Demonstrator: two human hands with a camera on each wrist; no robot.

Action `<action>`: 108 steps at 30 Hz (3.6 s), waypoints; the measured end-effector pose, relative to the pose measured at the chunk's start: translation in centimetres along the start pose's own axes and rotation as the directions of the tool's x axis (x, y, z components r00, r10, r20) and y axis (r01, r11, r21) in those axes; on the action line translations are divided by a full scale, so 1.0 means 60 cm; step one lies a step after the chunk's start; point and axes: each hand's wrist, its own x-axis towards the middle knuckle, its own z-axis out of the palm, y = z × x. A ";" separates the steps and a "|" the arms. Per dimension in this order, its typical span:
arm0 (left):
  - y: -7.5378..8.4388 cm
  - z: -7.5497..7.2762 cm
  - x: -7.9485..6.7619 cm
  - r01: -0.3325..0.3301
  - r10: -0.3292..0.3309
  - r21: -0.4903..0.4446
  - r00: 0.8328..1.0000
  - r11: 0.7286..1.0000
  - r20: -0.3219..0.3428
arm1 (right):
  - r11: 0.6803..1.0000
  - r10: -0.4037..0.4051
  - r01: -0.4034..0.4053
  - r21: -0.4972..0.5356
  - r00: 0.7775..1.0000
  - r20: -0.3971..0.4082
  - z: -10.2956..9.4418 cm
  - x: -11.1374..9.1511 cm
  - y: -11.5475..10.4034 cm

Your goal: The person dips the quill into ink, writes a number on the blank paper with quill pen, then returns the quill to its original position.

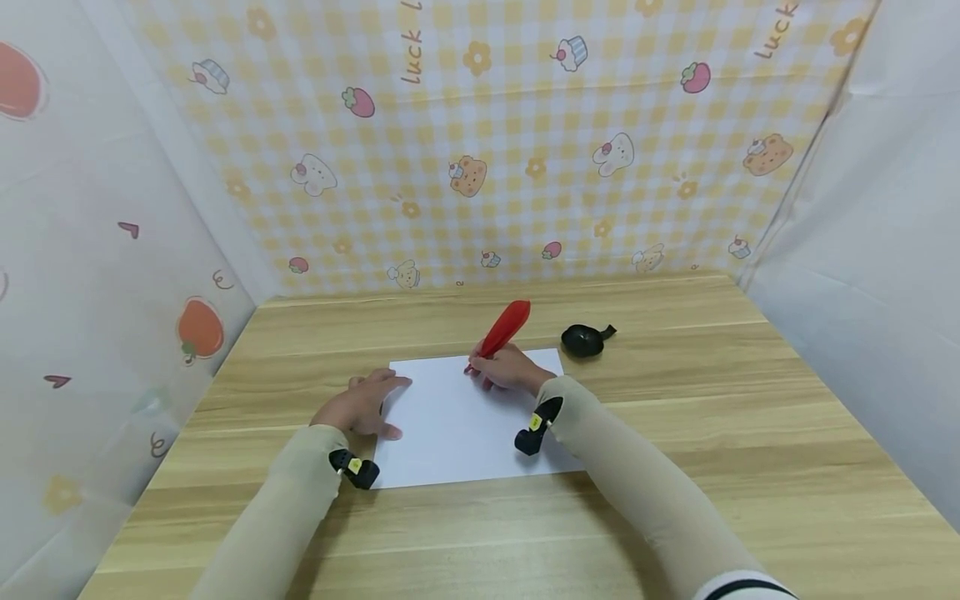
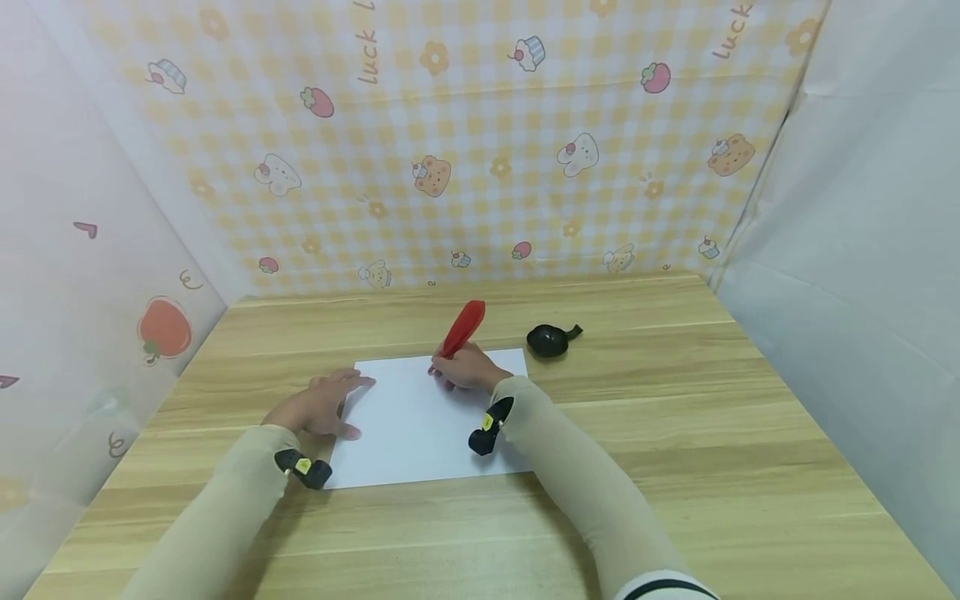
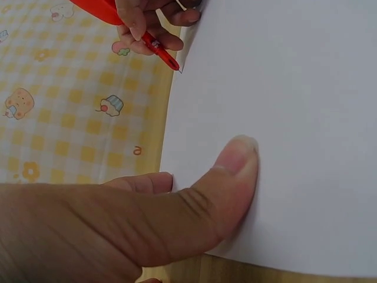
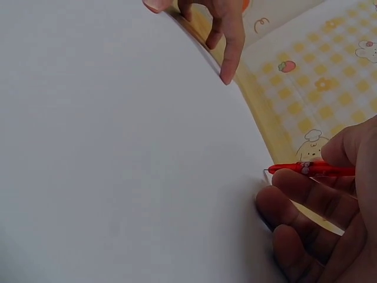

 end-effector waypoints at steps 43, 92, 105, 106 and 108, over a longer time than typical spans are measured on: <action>0.001 0.000 0.000 -0.007 0.007 0.027 1.000 1.000 0.000 | 1.000 -0.023 0.024 -0.009 0.994 0.106 0.007 -0.036 -0.005; 0.004 -0.003 -0.002 0.009 -0.009 0.024 1.000 1.000 0.007 | 0.993 -0.111 0.117 -0.006 0.956 0.272 0.005 -0.086 -0.003; 0.004 -0.002 -0.001 -0.001 0.001 0.034 1.000 0.999 0.004 | 0.992 -0.123 0.129 0.001 0.939 0.322 0.005 -0.092 0.007; 0.004 -0.003 -0.001 -0.001 0.001 0.035 1.000 0.999 0.004 | 0.992 -0.118 0.127 -0.004 0.938 0.325 0.004 -0.093 0.007; 0.004 -0.003 -0.001 -0.001 0.001 0.036 1.000 0.999 0.004 | 0.992 -0.119 0.128 -0.006 0.937 0.330 0.004 -0.094 0.009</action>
